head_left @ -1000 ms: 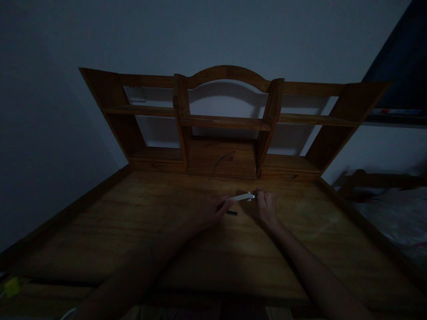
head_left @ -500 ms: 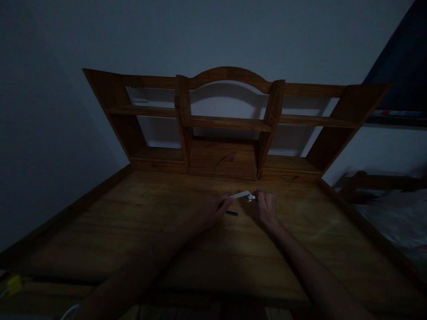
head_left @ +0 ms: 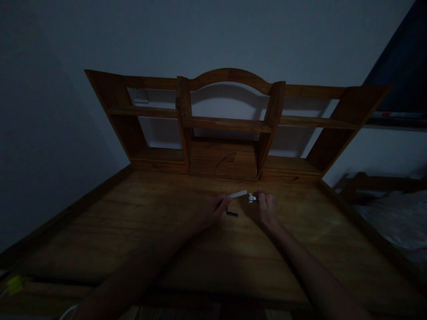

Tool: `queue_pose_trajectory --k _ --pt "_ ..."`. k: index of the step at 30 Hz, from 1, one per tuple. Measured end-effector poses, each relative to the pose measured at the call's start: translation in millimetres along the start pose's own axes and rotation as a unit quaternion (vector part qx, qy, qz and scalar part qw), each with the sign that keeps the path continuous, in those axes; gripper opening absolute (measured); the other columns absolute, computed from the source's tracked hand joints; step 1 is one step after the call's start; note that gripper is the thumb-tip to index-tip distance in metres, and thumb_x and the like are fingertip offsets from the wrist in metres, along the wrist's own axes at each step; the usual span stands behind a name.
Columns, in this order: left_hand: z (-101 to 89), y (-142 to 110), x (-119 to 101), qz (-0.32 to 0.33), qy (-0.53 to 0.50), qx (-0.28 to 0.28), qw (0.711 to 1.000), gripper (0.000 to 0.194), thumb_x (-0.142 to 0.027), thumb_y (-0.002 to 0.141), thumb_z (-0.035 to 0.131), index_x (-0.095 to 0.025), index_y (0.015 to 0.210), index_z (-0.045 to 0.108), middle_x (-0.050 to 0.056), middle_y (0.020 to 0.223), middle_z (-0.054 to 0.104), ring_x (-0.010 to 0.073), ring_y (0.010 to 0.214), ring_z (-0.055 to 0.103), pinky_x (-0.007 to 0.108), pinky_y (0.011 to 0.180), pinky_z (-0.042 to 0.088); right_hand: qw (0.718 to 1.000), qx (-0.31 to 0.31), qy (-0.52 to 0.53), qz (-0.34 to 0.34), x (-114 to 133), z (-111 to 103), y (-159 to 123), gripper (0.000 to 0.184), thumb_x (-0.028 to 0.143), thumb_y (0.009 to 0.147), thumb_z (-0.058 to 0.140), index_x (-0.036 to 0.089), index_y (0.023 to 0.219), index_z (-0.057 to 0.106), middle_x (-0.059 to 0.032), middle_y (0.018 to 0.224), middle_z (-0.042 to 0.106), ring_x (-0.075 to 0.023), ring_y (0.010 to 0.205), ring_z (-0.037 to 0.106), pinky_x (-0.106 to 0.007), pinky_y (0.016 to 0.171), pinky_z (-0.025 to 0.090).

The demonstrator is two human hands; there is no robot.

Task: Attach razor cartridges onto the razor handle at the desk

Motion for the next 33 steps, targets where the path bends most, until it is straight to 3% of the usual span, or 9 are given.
queue_pose_trajectory --k 4,10,17,22,29,33 --pt "3.0 -1.1 0.0 0.029 0.024 0.033 0.999 0.044 -0.05 0.093 0.032 -0.018 0.093 0.062 0.001 0.072 0.062 0.0146 0.066 0.057 0.025 0.064 0.041 0.999 0.007 0.024 0.026 -2.0 1.4 -0.4 0.051 0.032 0.095 0.023 0.018 0.065 0.061 -0.0069 0.056 0.058 -0.0178 0.053 0.052 -0.029 0.056 0.032" --pt "4.5 2.5 4.7 -0.024 -0.001 -0.019 1.0 0.048 -0.051 0.094 0.026 -0.018 0.096 0.062 0.002 0.076 0.064 0.016 0.07 0.059 0.026 0.066 0.044 0.998 0.013 0.055 0.029 -1.1 0.7 1.3 0.051 0.034 0.095 0.023 0.019 0.063 0.06 -0.0061 0.057 0.059 -0.0175 0.054 0.054 -0.028 0.055 0.033" --pt "5.7 -3.1 -3.7 0.005 0.013 0.029 0.999 0.044 -0.052 0.092 0.033 -0.022 0.101 0.063 0.003 0.079 0.067 0.0185 0.077 0.062 0.028 0.071 0.046 1.0 0.013 0.014 0.018 0.7 1.5 1.3 0.054 0.033 0.094 0.023 0.018 0.058 0.059 -0.0066 0.052 0.056 -0.0167 0.051 0.051 -0.029 0.055 0.03" --pt "2.2 0.1 -3.7 -0.039 0.034 -0.006 0.999 0.047 -0.051 0.094 0.027 -0.021 0.103 0.062 0.004 0.082 0.068 0.0192 0.079 0.063 0.029 0.072 0.046 1.0 0.01 -0.011 0.005 -2.5 4.3 2.0 0.051 0.029 0.094 0.024 0.018 0.059 0.06 -0.0073 0.053 0.058 -0.018 0.052 0.052 -0.03 0.055 0.029" --pt "3.9 -2.3 -3.5 0.004 0.043 0.015 0.999 0.044 -0.052 0.092 0.032 -0.023 0.105 0.062 0.003 0.082 0.068 0.0178 0.074 0.062 0.027 0.069 0.045 0.999 0.024 -0.025 -0.016 2.6 1.2 1.5 0.051 0.027 0.094 0.025 0.018 0.058 0.06 -0.0082 0.054 0.06 -0.0175 0.053 0.054 -0.03 0.055 0.028" --pt "6.9 0.5 -0.2 -0.012 0.059 -0.003 0.998 0.047 -0.051 0.094 0.027 -0.021 0.103 0.062 0.004 0.085 0.068 0.0177 0.075 0.063 0.028 0.071 0.045 0.999 0.026 -0.034 -0.008 1.5 0.8 2.6 0.05 0.026 0.094 0.027 0.017 0.059 0.061 -0.0092 0.055 0.061 -0.0178 0.053 0.054 -0.03 0.054 0.027"
Point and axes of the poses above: each hand's wrist, its own y-axis towards the middle knuckle, its own z-axis out of the palm, x = y × z, the point moved 1 cm from there along y, towards the middle knuckle
